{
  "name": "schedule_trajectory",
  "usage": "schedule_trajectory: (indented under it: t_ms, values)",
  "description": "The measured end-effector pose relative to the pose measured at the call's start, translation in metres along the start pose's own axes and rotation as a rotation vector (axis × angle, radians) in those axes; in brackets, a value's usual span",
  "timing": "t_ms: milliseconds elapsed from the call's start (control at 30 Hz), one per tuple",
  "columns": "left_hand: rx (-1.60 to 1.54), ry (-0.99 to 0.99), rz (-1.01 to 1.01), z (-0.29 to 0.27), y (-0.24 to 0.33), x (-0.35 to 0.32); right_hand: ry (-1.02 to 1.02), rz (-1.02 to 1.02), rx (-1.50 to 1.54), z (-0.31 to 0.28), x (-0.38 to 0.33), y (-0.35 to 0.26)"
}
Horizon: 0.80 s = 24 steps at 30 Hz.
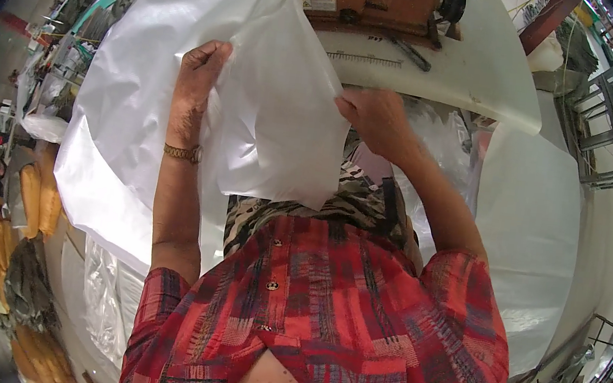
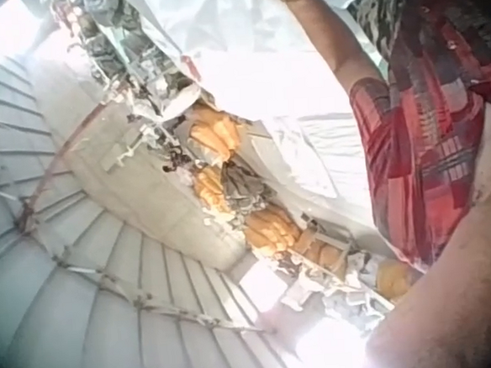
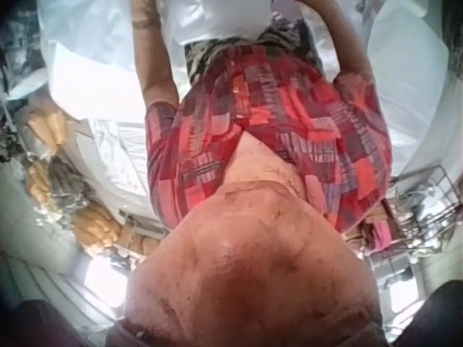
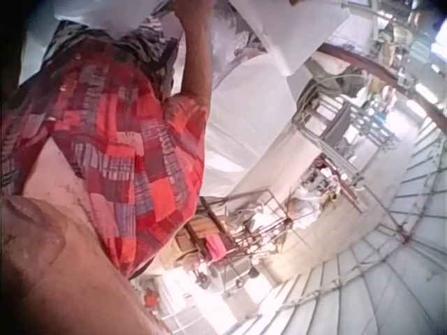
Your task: The person sews a large white plastic bag using a sewing machine, folding and aligning the edges by hand and guiding the material under the needle to stitch along the seams.
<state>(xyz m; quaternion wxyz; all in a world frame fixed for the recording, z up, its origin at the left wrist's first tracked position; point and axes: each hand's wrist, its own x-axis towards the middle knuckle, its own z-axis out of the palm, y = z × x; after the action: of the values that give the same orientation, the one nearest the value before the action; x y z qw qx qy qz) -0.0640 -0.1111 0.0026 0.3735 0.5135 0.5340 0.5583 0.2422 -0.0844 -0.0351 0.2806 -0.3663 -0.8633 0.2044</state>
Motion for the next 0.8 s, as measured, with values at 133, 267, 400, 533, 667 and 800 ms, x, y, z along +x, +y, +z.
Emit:
schedule_trajectory:
  t_ms: [133, 267, 400, 533, 667, 800]
  values:
    - [-0.002, 0.025, 0.033, 0.003, -0.002, -0.002, 0.266, -0.281, -0.098, -0.012, 0.052, -0.04]
    - [-0.008, 0.021, 0.033, 0.012, 0.0, -0.003, 0.319, -0.339, -0.125, -0.001, 0.104, -0.042]
    - [0.034, 0.04, 0.062, 0.016, 0.001, -0.007, 0.315, -0.478, -0.267, 0.001, 0.137, -0.042]
    - [0.01, 0.075, 0.023, 0.023, 0.006, -0.011, 0.251, -0.432, -0.48, 0.004, 0.157, -0.044]
    - [-0.022, 0.099, 0.081, 0.021, -0.005, -0.006, 0.236, -0.433, -0.414, 0.006, 0.164, -0.055]
    - [0.056, 0.098, 0.069, 0.03, 0.004, -0.006, 0.294, -0.332, -0.411, 0.001, 0.148, -0.06]
